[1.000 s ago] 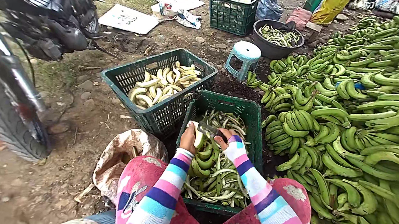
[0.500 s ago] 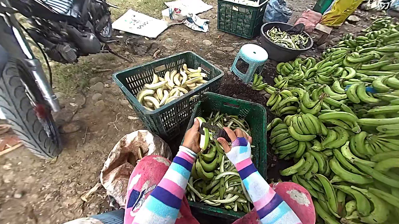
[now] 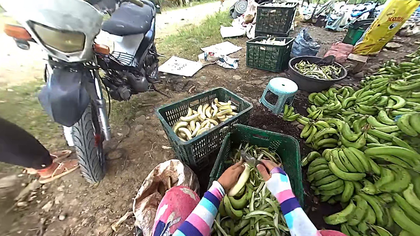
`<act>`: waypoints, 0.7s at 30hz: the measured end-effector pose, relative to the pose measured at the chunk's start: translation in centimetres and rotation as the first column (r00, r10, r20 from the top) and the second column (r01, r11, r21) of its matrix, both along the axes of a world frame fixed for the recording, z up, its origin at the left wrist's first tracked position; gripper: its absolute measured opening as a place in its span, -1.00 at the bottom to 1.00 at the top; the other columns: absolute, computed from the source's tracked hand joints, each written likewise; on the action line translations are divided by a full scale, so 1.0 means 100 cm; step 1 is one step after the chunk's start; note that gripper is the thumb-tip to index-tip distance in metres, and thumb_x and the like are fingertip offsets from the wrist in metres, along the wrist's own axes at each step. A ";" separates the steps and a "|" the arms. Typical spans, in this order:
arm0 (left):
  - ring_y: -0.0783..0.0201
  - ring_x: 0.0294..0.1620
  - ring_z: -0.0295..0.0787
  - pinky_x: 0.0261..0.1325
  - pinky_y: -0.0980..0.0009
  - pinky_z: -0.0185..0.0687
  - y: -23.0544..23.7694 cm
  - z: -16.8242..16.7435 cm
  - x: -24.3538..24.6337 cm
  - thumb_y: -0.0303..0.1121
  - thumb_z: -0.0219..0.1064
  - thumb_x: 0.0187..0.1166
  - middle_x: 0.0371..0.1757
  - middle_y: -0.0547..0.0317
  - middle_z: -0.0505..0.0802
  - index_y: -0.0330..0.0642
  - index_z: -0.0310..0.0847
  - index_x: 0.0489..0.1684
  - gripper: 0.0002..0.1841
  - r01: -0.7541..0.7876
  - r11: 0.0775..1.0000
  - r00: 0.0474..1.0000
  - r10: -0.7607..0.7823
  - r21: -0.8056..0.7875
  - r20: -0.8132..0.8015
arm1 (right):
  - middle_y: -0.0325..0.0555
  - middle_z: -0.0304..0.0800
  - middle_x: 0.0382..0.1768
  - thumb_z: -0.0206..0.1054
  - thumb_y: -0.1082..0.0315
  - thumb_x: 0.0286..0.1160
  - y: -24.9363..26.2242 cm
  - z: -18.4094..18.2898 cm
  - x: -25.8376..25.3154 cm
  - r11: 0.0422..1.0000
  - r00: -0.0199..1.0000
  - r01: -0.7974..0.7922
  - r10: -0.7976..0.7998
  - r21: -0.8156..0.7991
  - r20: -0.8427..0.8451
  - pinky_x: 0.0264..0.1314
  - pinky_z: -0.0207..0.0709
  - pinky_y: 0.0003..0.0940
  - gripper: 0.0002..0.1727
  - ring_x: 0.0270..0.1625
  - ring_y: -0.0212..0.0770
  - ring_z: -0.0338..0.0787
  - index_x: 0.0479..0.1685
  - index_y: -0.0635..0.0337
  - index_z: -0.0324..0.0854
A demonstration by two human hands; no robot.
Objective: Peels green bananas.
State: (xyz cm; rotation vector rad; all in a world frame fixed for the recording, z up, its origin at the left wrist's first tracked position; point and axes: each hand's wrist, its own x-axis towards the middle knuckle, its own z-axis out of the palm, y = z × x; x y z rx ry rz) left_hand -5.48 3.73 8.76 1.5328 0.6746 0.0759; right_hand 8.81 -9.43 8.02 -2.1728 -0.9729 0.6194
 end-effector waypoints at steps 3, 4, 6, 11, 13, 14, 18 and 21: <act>0.36 -0.52 0.67 -0.43 0.43 0.64 -0.004 -0.006 0.008 -0.21 -0.15 0.91 -0.45 0.17 0.74 -0.24 0.56 -0.07 -0.62 -0.361 0.854 0.908 0.414 -0.375 0.068 | 0.37 0.72 0.31 0.34 -0.14 0.60 -0.004 -0.009 -0.025 0.993 0.989 -0.084 0.073 0.083 0.130 0.51 0.41 0.40 -0.38 0.41 0.39 0.67 0.49 0.06 0.66; 0.34 -0.50 0.71 -0.42 0.40 0.68 0.001 -0.010 0.006 -0.21 -0.18 0.90 -0.47 0.16 0.75 -0.22 0.55 -0.10 -0.61 -0.356 0.776 0.879 0.468 -0.520 0.097 | 0.36 0.75 0.24 0.37 -0.17 0.54 -0.006 -0.013 -0.033 0.984 0.974 -0.115 0.084 0.138 0.212 0.44 0.44 0.42 -0.38 0.34 0.41 0.70 0.45 0.04 0.70; 0.36 -0.54 0.71 -0.44 0.47 0.67 0.014 -0.020 0.002 -0.19 -0.26 0.88 -0.50 0.17 0.75 -0.20 0.55 -0.13 -0.56 -0.254 0.654 0.860 0.489 -0.712 0.143 | 0.32 0.80 0.13 0.39 -0.21 0.49 -0.011 -0.019 -0.045 0.955 0.931 -0.192 0.105 0.225 0.348 0.33 0.49 0.41 -0.37 0.23 0.40 0.74 0.39 0.01 0.75; 0.41 -0.73 0.65 -0.67 0.64 0.53 0.030 -0.017 -0.004 -0.16 -0.27 0.82 -0.65 0.17 0.70 -0.23 0.54 -0.45 -0.47 -0.079 0.320 0.858 0.504 -0.944 0.099 | 0.20 0.83 -0.06 0.26 -0.34 0.47 -0.013 -0.035 -0.051 0.900 0.808 -0.258 0.001 0.352 0.590 0.18 0.55 0.32 -0.37 0.02 0.31 0.80 0.28 -0.11 0.82; 0.40 -0.73 0.63 -0.66 0.61 0.52 0.024 -0.012 -0.003 -0.17 -0.29 0.85 -0.66 0.17 0.67 -0.22 0.50 -0.41 -0.48 -0.220 0.454 0.835 0.545 -0.863 0.075 | 0.20 0.83 -0.03 0.22 -0.35 0.50 -0.012 -0.035 -0.050 0.907 0.793 -0.246 -0.015 0.343 0.609 0.22 0.53 0.32 -0.36 0.05 0.31 0.80 0.30 -0.13 0.81; 0.38 -0.71 0.62 -0.64 0.58 0.54 0.019 -0.010 -0.001 -0.16 -0.30 0.87 -0.65 0.17 0.66 -0.21 0.49 -0.36 -0.49 -0.291 0.534 0.823 0.562 -0.793 0.077 | 0.20 0.83 -0.01 0.21 -0.35 0.50 -0.011 -0.035 -0.049 0.913 0.793 -0.232 -0.023 0.336 0.609 0.23 0.53 0.32 -0.35 0.06 0.31 0.80 0.30 -0.13 0.81; 0.36 -0.57 0.71 -0.52 0.45 0.65 -0.009 0.000 0.009 -0.13 -0.22 0.92 -0.52 0.19 0.74 -0.15 0.53 -0.15 -0.57 -0.405 0.677 0.782 0.605 -0.614 0.151 | 0.33 0.78 0.17 0.27 -0.24 0.56 0.002 -0.022 -0.040 0.967 0.932 -0.062 -0.033 0.246 0.362 0.37 0.46 0.38 -0.36 0.26 0.39 0.73 0.46 -0.03 0.72; 0.38 -0.36 0.70 -0.30 0.45 0.66 -0.021 0.004 0.014 -0.24 -0.15 0.92 -0.25 0.13 0.75 -0.25 0.51 0.25 -0.64 -0.424 0.810 0.822 0.532 -0.405 0.203 | 0.34 0.66 0.40 0.17 -0.12 0.74 0.014 -0.012 -0.023 0.992 0.997 0.071 -0.069 0.103 -0.022 0.62 0.33 0.28 -0.38 0.49 0.32 0.61 0.61 0.05 0.55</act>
